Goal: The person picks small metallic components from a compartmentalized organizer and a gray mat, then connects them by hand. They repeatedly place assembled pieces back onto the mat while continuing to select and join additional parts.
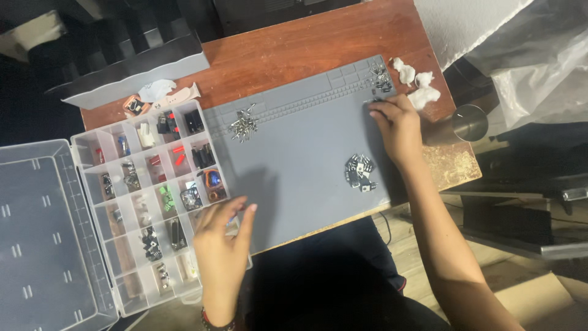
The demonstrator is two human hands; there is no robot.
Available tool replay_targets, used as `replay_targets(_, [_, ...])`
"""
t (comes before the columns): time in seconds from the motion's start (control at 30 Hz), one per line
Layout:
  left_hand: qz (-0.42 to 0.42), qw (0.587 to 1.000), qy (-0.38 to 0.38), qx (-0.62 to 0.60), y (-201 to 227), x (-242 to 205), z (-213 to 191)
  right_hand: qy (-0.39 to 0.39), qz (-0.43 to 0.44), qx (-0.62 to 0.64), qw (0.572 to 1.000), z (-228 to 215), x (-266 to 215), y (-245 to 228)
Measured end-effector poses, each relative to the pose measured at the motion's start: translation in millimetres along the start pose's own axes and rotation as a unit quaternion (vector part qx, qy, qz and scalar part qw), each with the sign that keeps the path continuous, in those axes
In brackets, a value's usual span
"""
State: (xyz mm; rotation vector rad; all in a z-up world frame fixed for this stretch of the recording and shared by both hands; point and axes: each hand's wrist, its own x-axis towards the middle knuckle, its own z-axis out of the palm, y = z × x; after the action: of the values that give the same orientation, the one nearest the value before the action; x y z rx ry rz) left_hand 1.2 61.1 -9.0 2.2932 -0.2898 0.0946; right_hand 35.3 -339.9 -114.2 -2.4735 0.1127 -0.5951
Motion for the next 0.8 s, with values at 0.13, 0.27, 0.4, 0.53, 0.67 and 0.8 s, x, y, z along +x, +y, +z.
replay_targets(0.13, [0.034,0.999,0.003,0.002,4.5,2.2,9.6,0.008,-0.035,0.0,0.999,-2.6,4.8,-1.4])
replay_targets(0.27, [0.035,0.998,-0.019,-0.044,13.8,6.7,17.8,0.037,-0.062,0.007,0.997,-12.8,4.3,-30.1])
replay_targets(0.4, [0.055,0.991,0.011,-0.122,21.5,16.0,30.4,0.058,0.042,0.098,0.993,-16.9,-18.8,-89.8])
replay_targets(0.53, [0.049,0.981,0.035,-0.184,21.0,25.4,48.9,0.012,0.103,0.187,0.977,1.1,-44.1,-148.0])
replay_targets(0.67, [0.021,0.969,0.007,-0.244,31.6,23.8,48.5,-0.041,0.08,0.286,0.954,6.0,-54.8,-177.9])
replay_targets(0.8, [0.011,0.965,-0.011,-0.262,23.0,18.5,48.5,-0.106,0.023,0.255,0.961,11.8,-56.0,-189.4])
